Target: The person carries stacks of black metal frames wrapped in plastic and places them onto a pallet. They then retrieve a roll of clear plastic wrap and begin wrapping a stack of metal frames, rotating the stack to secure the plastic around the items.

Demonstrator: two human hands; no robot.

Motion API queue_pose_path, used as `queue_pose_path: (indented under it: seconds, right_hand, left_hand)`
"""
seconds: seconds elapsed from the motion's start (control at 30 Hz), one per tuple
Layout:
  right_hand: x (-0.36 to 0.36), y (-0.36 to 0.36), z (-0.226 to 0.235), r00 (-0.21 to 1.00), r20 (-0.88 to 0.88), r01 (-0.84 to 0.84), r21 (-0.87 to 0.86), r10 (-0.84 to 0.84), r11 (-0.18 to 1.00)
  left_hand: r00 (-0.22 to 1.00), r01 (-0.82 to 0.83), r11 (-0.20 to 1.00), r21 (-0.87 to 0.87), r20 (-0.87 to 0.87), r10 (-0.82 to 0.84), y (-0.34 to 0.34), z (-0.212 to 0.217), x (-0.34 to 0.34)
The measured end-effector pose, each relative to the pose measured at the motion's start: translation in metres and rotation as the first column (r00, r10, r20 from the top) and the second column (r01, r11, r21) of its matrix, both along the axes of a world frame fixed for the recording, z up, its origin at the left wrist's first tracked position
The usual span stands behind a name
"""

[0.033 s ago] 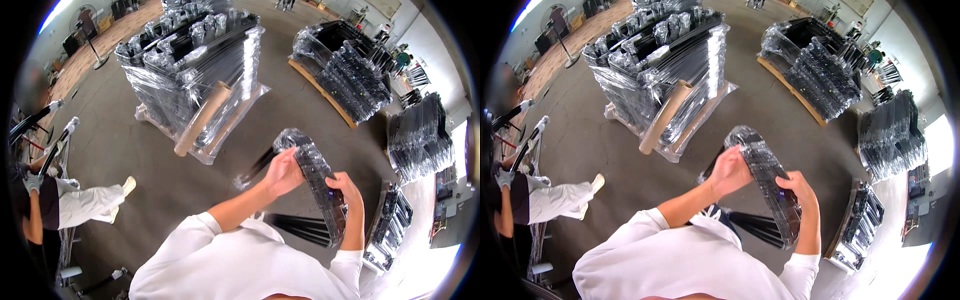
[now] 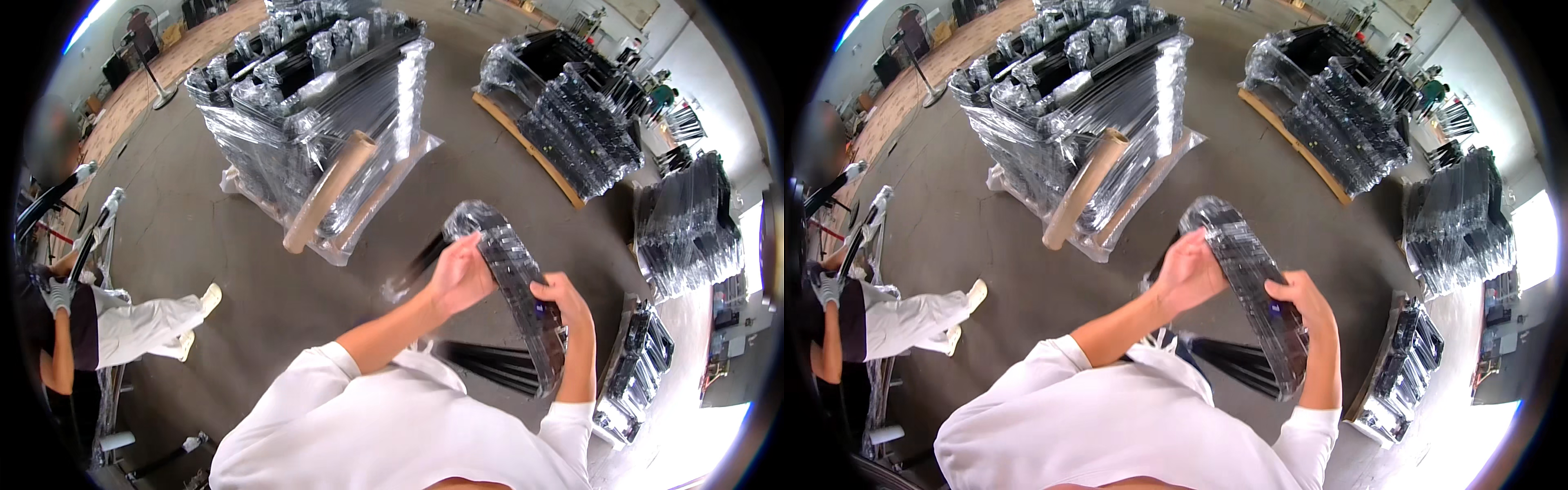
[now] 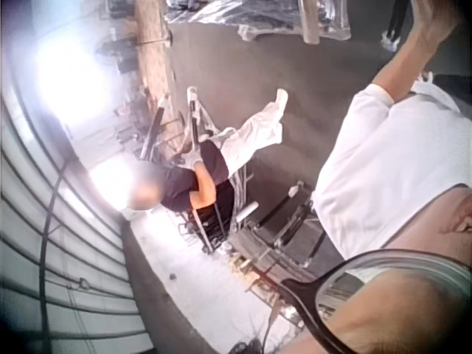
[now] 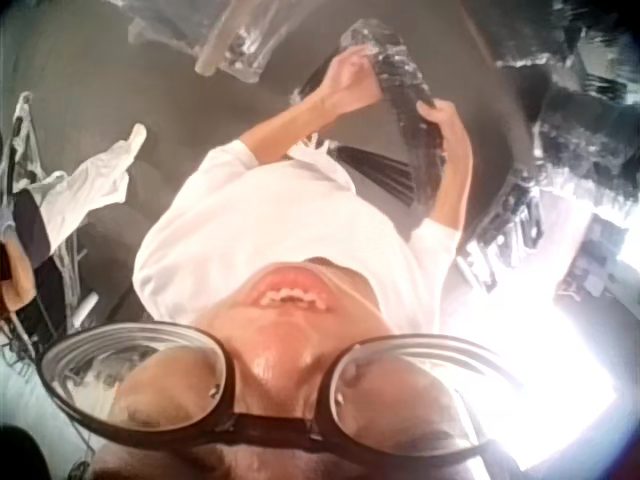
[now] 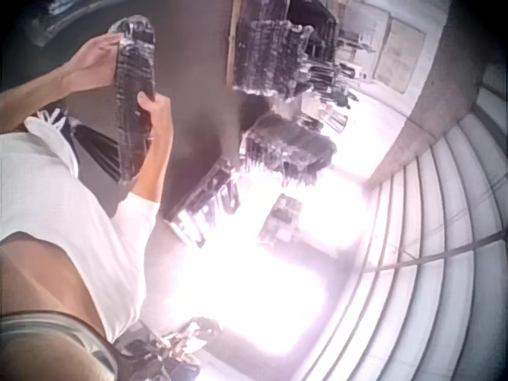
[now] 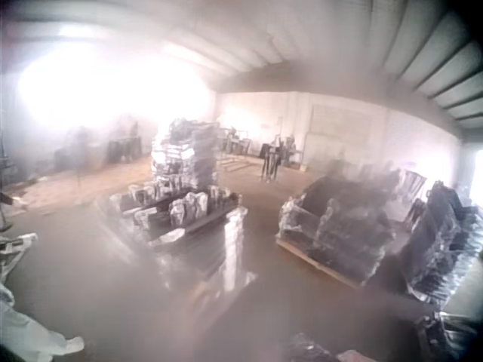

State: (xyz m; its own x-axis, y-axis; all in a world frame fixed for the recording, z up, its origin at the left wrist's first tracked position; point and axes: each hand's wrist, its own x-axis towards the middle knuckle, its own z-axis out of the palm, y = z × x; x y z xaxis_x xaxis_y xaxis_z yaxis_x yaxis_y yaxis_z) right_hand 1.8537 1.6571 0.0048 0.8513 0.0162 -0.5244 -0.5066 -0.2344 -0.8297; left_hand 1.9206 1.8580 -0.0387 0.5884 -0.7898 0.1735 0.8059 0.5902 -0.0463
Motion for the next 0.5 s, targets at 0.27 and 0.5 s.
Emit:
queue_pose_path:
  seconds: [0.27, 0.5]
  right_hand:
    - [0.219, -0.055, -0.002, 0.921, 0.022, -0.388, -0.056, 0.389, 0.92]
    - [0.398, -0.078, -0.052, 0.72, -0.067, -0.683, -0.241, 0.69, 0.689]
  left_hand:
    - [0.959, -0.2, 0.98, -0.026, -0.209, 0.19, -0.04, -0.021, 0.138]
    - [0.829, -0.248, 0.969, 0.001, -0.518, 0.213, -0.069, -0.057, 0.24]
